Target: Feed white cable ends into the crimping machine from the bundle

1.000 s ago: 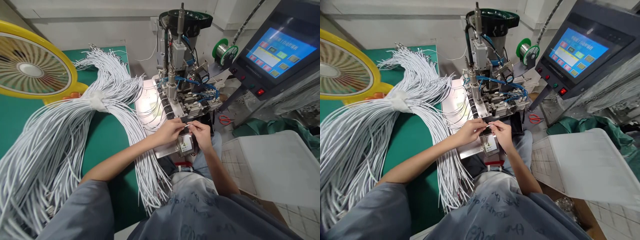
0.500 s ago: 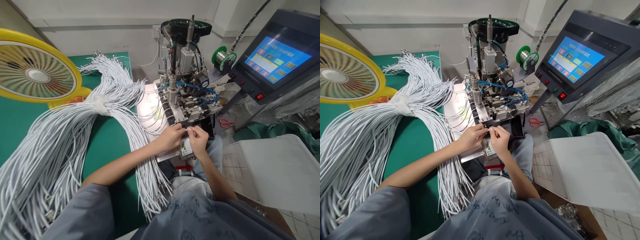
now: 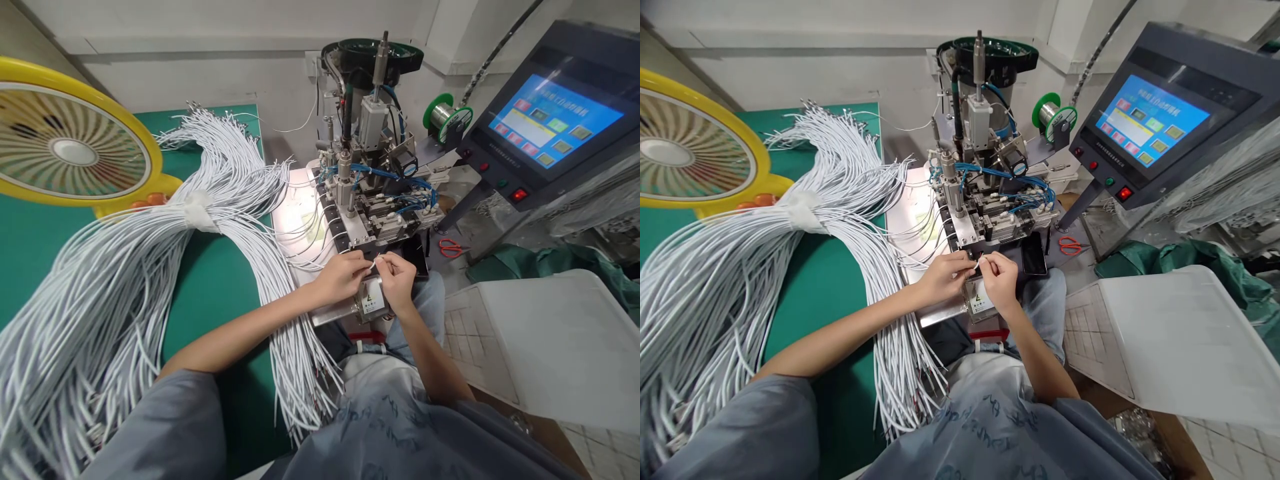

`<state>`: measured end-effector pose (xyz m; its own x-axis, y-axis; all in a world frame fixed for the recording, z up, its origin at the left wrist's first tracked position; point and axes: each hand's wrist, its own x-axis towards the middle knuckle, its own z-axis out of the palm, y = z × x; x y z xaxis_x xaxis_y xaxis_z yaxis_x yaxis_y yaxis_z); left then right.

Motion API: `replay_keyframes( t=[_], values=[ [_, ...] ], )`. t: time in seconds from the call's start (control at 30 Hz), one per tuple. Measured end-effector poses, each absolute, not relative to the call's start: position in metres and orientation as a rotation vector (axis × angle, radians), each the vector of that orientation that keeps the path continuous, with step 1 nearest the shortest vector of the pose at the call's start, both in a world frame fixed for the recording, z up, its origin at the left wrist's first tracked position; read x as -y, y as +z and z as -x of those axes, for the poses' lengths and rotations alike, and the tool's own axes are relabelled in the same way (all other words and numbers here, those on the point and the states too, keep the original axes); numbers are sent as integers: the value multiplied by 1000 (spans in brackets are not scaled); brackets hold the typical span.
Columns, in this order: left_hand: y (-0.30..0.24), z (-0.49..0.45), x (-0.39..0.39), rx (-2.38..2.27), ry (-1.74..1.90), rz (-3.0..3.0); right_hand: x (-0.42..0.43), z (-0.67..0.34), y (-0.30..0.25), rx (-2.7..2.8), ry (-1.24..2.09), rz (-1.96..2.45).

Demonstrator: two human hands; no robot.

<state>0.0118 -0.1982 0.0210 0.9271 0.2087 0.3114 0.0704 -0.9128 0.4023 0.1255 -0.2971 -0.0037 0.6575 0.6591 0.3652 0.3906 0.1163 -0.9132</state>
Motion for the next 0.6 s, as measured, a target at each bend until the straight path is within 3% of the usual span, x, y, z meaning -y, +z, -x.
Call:
replay_keyframes(
  t=[0.23, 0.6],
  values=[
    [14, -17, 195, -354, 25, -2982, 294, -155, -38, 820, 599, 1590],
    [7, -19, 190, -338, -43, -2978, 281, -162, -53, 778, 813, 1602]
  ],
)
